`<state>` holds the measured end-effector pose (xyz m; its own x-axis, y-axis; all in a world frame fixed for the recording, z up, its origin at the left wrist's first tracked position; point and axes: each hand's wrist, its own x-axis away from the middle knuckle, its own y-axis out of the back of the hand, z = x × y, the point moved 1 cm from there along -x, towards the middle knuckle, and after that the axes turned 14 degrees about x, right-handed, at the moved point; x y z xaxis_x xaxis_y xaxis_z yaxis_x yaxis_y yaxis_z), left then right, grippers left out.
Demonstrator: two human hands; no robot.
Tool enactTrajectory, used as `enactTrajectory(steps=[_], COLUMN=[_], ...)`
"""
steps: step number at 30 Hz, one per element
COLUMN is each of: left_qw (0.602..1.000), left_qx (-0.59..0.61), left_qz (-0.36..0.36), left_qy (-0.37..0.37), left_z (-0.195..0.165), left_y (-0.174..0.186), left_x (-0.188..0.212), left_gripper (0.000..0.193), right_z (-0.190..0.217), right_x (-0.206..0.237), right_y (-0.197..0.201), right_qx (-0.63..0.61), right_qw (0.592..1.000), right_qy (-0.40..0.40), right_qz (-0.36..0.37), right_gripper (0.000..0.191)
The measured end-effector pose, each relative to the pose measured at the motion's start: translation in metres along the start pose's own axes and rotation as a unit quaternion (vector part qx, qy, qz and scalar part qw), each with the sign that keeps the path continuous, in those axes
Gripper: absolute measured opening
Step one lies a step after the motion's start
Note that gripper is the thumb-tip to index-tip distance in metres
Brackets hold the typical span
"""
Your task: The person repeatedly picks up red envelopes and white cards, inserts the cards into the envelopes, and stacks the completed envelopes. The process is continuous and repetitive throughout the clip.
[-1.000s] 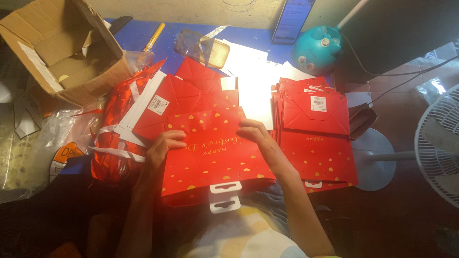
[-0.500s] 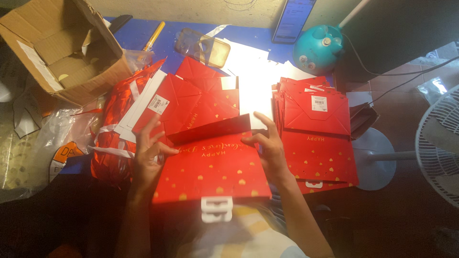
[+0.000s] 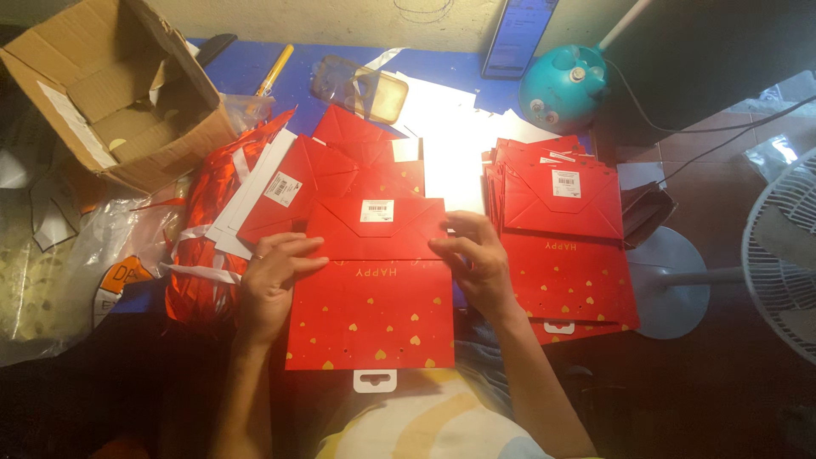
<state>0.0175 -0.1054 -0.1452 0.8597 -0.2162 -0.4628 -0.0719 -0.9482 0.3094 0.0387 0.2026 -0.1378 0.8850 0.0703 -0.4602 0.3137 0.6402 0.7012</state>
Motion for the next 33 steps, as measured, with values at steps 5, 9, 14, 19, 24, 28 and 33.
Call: enactTrajectory(steps=[5,9,14,19,24,28,33], left_qw=[0.999,0.999,0.999,0.991,0.967,0.955,0.956], left_qx=[-0.029,-0.012,0.042,0.088,0.137,0.147,0.063], left_qz=[-0.028,-0.012,0.018,0.099,0.177,0.218,0.267], left_qy=[0.016,0.048,0.02,-0.003,-0.121,-0.138,-0.1], left_z=[0.001,0.002,-0.012,-0.031,-0.046,-0.048,-0.04], left_y=[-0.007,-0.011,-0.025,-0.065,-0.128,-0.176,-0.223], left_x=[0.002,0.0,-0.008,-0.027,-0.046,-0.052,-0.047], left_gripper=[0.03,0.034,0.04,0.044,0.054,0.056,0.057], right_z=[-0.005,-0.017,-0.03,-0.034,-0.049,-0.077,-0.113], right_x=[0.006,0.012,0.015,0.013,0.026,0.039,0.039], right_y=[0.003,0.015,0.031,0.06,0.113,0.134,0.13], right_qx=[0.056,-0.118,-0.274,-0.074,0.071,0.134,0.325], right_qw=[0.993,0.977,0.947,0.972,0.958,0.923,0.88], right_qy=[-0.097,-0.137,-0.158,-0.222,-0.257,-0.334,-0.348], right_qz=[0.043,0.113,0.06,-0.03,-0.11,-0.135,-0.003], right_gripper=[0.029,0.035,0.036,0.037,0.036,0.034,0.053])
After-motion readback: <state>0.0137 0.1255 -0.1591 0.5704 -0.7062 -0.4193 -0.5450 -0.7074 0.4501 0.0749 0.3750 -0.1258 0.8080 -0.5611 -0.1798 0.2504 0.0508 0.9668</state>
